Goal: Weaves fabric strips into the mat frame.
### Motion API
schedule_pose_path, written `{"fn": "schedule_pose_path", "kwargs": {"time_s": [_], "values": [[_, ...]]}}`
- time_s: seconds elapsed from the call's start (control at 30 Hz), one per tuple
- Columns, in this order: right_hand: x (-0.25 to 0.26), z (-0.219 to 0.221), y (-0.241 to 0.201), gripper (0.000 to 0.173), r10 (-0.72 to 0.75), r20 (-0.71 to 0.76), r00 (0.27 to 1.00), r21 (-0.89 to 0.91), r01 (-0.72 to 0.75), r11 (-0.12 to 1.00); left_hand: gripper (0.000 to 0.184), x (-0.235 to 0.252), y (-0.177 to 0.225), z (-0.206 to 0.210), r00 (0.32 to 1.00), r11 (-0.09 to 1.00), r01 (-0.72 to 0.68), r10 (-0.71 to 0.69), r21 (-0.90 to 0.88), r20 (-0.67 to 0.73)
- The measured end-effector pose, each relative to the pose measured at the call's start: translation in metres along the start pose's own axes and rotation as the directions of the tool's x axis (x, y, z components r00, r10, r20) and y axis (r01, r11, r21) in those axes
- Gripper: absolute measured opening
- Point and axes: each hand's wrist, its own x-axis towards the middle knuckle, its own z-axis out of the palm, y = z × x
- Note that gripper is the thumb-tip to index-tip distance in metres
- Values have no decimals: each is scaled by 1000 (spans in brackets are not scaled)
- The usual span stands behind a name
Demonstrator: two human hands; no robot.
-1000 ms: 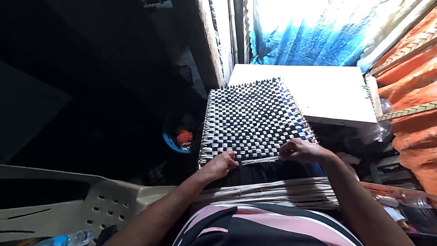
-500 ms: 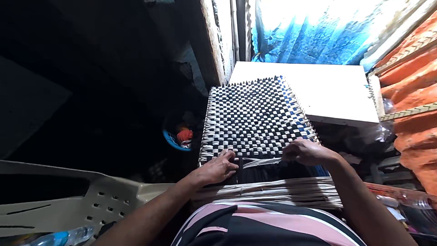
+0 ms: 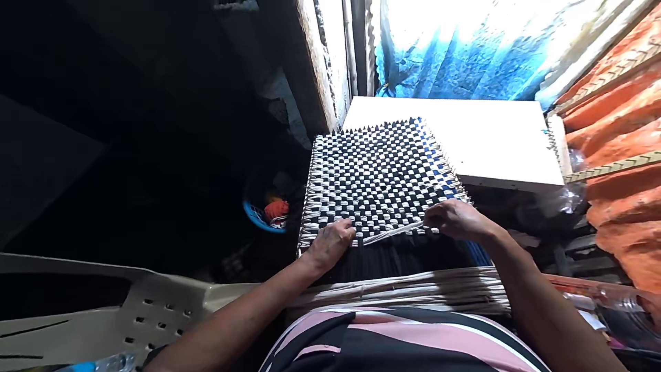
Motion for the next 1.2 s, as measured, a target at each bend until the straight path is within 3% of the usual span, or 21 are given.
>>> {"fn": "schedule_pose_path", "kwargs": {"time_s": [0.1, 0.2, 0.33, 0.47, 0.57, 0.63, 0.67, 0.77, 0.83, 0.97, 1.03, 1.2], "values": [[-11, -14, -19, 19, -22, -8, 1000, -7, 22, 1000, 26, 19, 10, -23, 998, 978, 56, -51, -201, 28], [-31, -30, -52, 21, -157, -56, 986, -104, 150, 983, 32, 34, 25, -44, 997, 864, -32, 63, -503, 46], [-30, -38, -82, 17, -377, -101, 921, -268, 339, 902, 25, 44, 56, -52, 986, 704, -138, 161, -696, -32], [-7, -46, -88, 15, -506, -167, 846, -290, 449, 846, 16, 44, 63, -55, 997, 552, -52, -12, -833, -70], [13, -35, -89, 13, -456, -394, 798, -309, 352, 884, 18, 45, 48, -59, 973, 523, 75, -226, -849, -53], [20, -17, -95, 19, -355, -449, 820, -298, 237, 925, 18, 45, 30, -57, 915, 363, 123, -402, -924, -36], [22, -3, -97, 18, -322, -423, 847, -258, 228, 939, 18, 44, 21, -56, 863, 215, 143, -504, -966, 16], [29, 44, -93, 21, -246, -105, 964, -78, 238, 968, 15, 39, 1, -51, 675, -253, 128, -686, -959, 271], [34, 66, -86, 27, -235, 65, 970, -46, 238, 970, 15, 34, -8, -43, 622, -400, 77, -697, -913, 357], [33, 74, -83, 29, -205, 139, 969, -91, 219, 972, 14, 30, -11, -36, 604, -490, 17, -690, -872, 399], [33, 76, -82, 29, -196, 139, 971, -150, 216, 965, 15, 30, -10, -34, 602, -481, 30, -691, -876, 400], [31, 88, -86, 36, -128, 135, 983, -188, 152, 970, 16, 29, 4, -41, 691, -274, 164, -653, -948, 309]]}}
